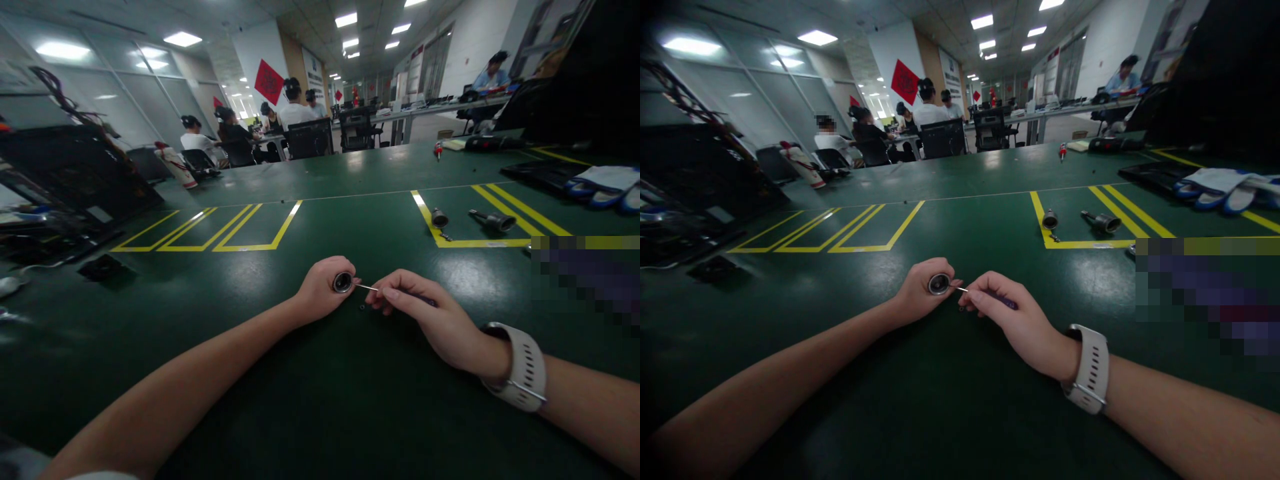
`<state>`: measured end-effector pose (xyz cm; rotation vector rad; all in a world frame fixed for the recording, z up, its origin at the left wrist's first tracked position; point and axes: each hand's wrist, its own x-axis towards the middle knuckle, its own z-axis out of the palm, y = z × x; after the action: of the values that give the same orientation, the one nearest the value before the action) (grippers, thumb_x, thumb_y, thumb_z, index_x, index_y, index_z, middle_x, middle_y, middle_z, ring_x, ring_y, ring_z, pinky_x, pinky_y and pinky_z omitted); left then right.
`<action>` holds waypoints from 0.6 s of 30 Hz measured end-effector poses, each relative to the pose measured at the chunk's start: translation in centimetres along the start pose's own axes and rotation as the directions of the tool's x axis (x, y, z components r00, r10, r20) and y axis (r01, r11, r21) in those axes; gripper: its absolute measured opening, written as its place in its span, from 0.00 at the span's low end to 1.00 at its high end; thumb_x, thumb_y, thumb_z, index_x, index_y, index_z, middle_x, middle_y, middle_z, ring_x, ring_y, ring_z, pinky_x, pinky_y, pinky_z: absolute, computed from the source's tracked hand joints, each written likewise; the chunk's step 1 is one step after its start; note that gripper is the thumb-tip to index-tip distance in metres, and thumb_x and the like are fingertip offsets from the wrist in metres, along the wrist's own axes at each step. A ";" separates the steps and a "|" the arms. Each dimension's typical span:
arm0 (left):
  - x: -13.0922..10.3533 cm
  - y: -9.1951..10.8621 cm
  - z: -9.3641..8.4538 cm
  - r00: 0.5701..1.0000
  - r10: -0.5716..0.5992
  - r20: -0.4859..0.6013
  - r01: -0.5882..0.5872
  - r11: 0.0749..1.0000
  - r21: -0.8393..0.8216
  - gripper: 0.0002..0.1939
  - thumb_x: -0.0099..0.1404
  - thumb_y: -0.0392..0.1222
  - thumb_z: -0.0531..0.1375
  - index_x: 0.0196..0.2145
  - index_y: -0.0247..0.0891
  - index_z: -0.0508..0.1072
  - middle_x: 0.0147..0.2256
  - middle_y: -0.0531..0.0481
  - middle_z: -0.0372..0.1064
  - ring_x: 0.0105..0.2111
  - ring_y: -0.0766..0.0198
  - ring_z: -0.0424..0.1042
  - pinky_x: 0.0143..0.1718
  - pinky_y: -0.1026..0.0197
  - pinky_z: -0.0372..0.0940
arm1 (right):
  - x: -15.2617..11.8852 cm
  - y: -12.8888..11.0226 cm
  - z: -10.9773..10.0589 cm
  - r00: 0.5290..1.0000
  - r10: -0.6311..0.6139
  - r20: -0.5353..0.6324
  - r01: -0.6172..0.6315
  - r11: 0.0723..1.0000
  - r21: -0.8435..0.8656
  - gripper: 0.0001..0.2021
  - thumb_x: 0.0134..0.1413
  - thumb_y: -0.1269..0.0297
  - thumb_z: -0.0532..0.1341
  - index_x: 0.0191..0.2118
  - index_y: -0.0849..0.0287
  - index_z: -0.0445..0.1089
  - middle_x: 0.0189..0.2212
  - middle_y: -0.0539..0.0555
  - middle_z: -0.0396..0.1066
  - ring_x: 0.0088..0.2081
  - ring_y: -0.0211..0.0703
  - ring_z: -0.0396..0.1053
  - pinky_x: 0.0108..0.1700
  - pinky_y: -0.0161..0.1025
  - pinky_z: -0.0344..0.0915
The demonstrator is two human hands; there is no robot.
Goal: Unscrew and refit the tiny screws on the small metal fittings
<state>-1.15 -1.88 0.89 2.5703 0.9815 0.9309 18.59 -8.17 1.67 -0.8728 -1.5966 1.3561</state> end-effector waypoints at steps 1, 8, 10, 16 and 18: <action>0.0 0.0 0.0 1.000 0.006 -0.009 -0.006 1.000 -0.009 0.08 0.59 0.35 0.57 0.24 0.35 0.62 0.22 0.56 0.59 0.23 0.71 0.59 0.25 0.67 0.54 | 0.1 0.1 0.0 1.000 0.011 -0.003 -0.011 0.998 0.062 0.09 0.59 0.61 0.55 0.36 0.58 0.69 0.36 0.54 0.71 0.38 0.43 0.67 0.39 0.42 0.63; 0.0 0.1 -0.1 1.000 0.015 0.000 -0.015 0.999 -0.037 0.07 0.57 0.33 0.58 0.24 0.35 0.62 0.22 0.56 0.59 0.23 0.71 0.59 0.25 0.67 0.54 | 0.2 0.2 0.1 0.999 0.034 -0.020 -0.030 0.984 0.173 0.08 0.59 0.62 0.55 0.36 0.58 0.70 0.36 0.54 0.71 0.38 0.42 0.67 0.38 0.41 0.62; 0.1 0.1 0.0 1.000 0.002 0.002 -0.002 1.000 -0.004 0.07 0.57 0.33 0.58 0.24 0.35 0.63 0.23 0.56 0.59 0.23 0.71 0.60 0.25 0.67 0.54 | 0.0 0.1 0.1 0.999 0.002 -0.035 0.001 0.996 0.091 0.08 0.59 0.62 0.55 0.37 0.57 0.70 0.37 0.54 0.71 0.38 0.43 0.67 0.39 0.41 0.62; 0.1 0.0 0.1 0.999 -0.033 0.036 0.030 0.997 0.078 0.07 0.59 0.35 0.57 0.24 0.35 0.63 0.23 0.55 0.60 0.24 0.70 0.61 0.26 0.66 0.55 | -0.2 0.0 0.1 1.000 0.004 -0.017 -0.005 0.997 -0.078 0.08 0.59 0.61 0.55 0.37 0.57 0.70 0.35 0.53 0.70 0.37 0.42 0.67 0.39 0.41 0.62; 0.0 0.0 0.1 0.999 -0.032 0.038 0.029 0.997 0.078 0.07 0.59 0.35 0.57 0.24 0.35 0.63 0.23 0.55 0.60 0.24 0.69 0.60 0.26 0.66 0.54 | 0.0 0.1 0.1 1.000 0.014 -0.013 -0.015 0.999 -0.033 0.09 0.59 0.61 0.55 0.37 0.57 0.70 0.35 0.53 0.70 0.37 0.42 0.67 0.38 0.41 0.63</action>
<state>-1.07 -1.86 0.87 2.6182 1.0629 0.8478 18.53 -8.23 1.56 -0.9128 -1.6102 1.3352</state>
